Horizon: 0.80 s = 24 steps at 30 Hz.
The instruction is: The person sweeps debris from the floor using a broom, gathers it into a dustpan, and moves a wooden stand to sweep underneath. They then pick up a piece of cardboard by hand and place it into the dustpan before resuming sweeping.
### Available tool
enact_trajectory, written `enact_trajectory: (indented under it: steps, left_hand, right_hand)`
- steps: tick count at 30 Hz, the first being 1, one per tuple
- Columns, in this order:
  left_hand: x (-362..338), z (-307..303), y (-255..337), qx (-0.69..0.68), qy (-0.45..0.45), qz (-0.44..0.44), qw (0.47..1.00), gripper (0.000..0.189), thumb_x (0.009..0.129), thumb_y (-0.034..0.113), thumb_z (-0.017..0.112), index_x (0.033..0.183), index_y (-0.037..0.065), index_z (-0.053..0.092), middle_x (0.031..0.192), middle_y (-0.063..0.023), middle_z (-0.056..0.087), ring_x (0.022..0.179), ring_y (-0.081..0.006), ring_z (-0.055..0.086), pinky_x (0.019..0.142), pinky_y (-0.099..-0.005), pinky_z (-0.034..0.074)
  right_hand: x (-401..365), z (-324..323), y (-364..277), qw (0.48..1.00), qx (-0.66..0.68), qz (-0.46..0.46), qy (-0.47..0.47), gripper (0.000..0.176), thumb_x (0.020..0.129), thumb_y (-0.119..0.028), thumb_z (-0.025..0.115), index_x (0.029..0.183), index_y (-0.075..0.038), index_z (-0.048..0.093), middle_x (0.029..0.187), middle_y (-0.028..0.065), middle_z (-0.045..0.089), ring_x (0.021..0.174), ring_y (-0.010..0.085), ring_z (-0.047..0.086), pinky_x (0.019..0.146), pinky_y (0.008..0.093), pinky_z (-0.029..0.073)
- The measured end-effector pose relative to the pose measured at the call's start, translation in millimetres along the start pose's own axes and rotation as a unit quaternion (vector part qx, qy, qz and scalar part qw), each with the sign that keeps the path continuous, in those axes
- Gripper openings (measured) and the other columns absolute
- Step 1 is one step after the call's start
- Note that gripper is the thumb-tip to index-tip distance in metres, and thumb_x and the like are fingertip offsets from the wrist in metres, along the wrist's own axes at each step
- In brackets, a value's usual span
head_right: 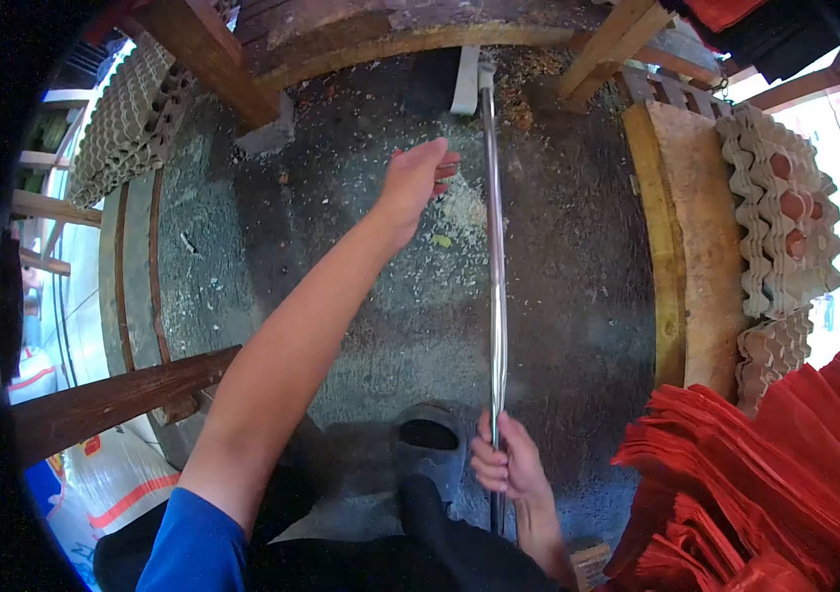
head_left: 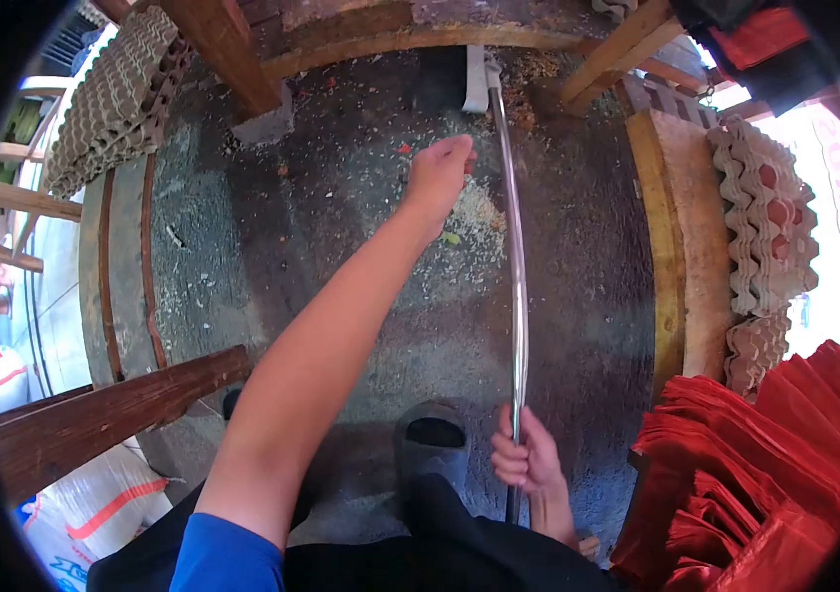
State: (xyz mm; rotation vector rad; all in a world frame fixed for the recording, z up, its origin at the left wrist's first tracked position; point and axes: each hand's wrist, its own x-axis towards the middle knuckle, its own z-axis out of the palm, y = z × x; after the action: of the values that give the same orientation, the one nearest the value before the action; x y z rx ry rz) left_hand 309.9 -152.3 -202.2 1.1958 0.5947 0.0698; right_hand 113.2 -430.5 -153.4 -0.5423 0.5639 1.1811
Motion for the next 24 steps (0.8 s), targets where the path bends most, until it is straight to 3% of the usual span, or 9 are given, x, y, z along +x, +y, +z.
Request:
enact_trajectory:
  steps: [4,6,8,11,13,15,16,22,24]
  left_hand:
    - [19.1,20.5,-2.4,-0.056,0.014,-0.082,0.995,0.033,0.091,0.035,0.058,0.108,0.007,0.058,0.1,-0.0036,0.062,0.09,-0.0146,0.057,0.08,-0.0299,0.045]
    - [24.5,27.1,-5.0,-0.124,0.066,-0.118,0.983,0.034,0.089,0.037,0.061,0.103,0.006,0.058,0.096,-0.0035,0.062,0.089,-0.015,0.056,0.081,-0.0316,0.044]
    - [29.9,29.4,-10.2,-0.172,0.069,-0.091,0.978,0.03,0.09,0.033,0.061,0.099,0.005,0.058,0.093,-0.0057,0.063,0.082,-0.0155,0.058,0.075,-0.0293,0.047]
    - [31.7,25.0,-14.7,-0.213,0.148,-0.076,0.963,0.025,0.092,0.024,0.058,0.096,-0.001,0.056,0.086,-0.0109,0.066,0.072,-0.0167,0.062,0.062,-0.0239,0.05]
    - [33.3,10.3,-17.2,-0.251,0.162,-0.066,0.952,0.027,0.093,0.024,0.058,0.097,-0.002,0.055,0.088,-0.0108,0.064,0.076,-0.0177,0.063,0.064,-0.0252,0.051]
    - [39.4,-10.0,-12.7,-0.298,0.195,-0.04,0.933,0.028,0.093,0.024,0.057,0.099,-0.003,0.053,0.091,-0.0105,0.061,0.081,-0.0198,0.063,0.067,-0.0277,0.052]
    - [41.4,-20.7,-6.8,-0.306,0.213,-0.025,0.928,0.029,0.093,0.024,0.056,0.101,-0.004,0.052,0.092,-0.0103,0.06,0.082,-0.0209,0.063,0.069,-0.0288,0.052]
    - [41.0,-45.4,7.1,-0.264,0.134,0.004,0.955,0.029,0.095,0.025,0.052,0.109,0.0,0.052,0.098,-0.0092,0.058,0.091,-0.0213,0.062,0.077,-0.0313,0.05]
    - [30.7,-43.1,5.3,-0.281,0.103,0.016,0.954,0.029,0.096,0.025,0.051,0.111,0.0,0.052,0.099,-0.0082,0.059,0.094,-0.0203,0.061,0.079,-0.0316,0.049]
  right_hand:
    - [-22.9,-4.4,25.8,1.0,0.016,-0.013,-0.008,0.031,0.1,-0.037,0.036,0.09,-0.008,0.042,0.055,-0.0038,0.028,0.041,0.0037,0.025,0.032,0.0187,0.023]
    - [-31.6,-7.9,36.1,1.0,0.018,-0.012,0.0,0.031,0.1,-0.035,0.036,0.09,-0.007,0.042,0.055,-0.0033,0.028,0.042,0.004,0.026,0.033,0.0191,0.023]
    - [-38.4,-9.7,43.7,1.0,0.025,-0.005,0.005,0.031,0.1,-0.035,0.036,0.09,-0.006,0.042,0.056,-0.0031,0.028,0.042,0.0043,0.026,0.033,0.02,0.023]
    - [-52.8,-6.3,47.5,0.999,0.002,-0.005,0.04,0.03,0.1,-0.034,0.038,0.089,-0.006,0.042,0.055,-0.0029,0.029,0.042,0.005,0.026,0.034,0.0205,0.023]
    - [-62.1,-12.0,52.2,0.999,-0.015,-0.008,0.052,0.03,0.1,-0.033,0.038,0.087,-0.006,0.043,0.055,-0.0026,0.03,0.043,0.0054,0.027,0.035,0.0207,0.024]
    - [-73.0,-23.0,58.2,0.982,-0.157,-0.067,0.079,0.034,0.099,-0.034,0.04,0.082,-0.006,0.043,0.055,-0.0017,0.034,0.044,0.0065,0.03,0.039,0.0221,0.027]
    - [-80.3,-27.8,61.6,0.982,-0.156,-0.068,0.078,0.034,0.099,-0.034,0.04,0.082,-0.006,0.043,0.055,-0.0017,0.034,0.044,0.0065,0.03,0.039,0.0221,0.027]
    - [-77.5,-34.8,59.1,0.97,-0.212,-0.068,0.1,0.04,0.098,-0.039,0.043,0.073,-0.007,0.042,0.053,-0.0015,0.037,0.044,0.0079,0.036,0.041,0.0236,0.031]
    - [-47.2,-26.8,40.8,0.952,-0.271,-0.114,0.087,0.042,0.098,-0.038,0.043,0.069,-0.008,0.043,0.05,-0.0009,0.039,0.041,0.0084,0.038,0.039,0.0238,0.032]
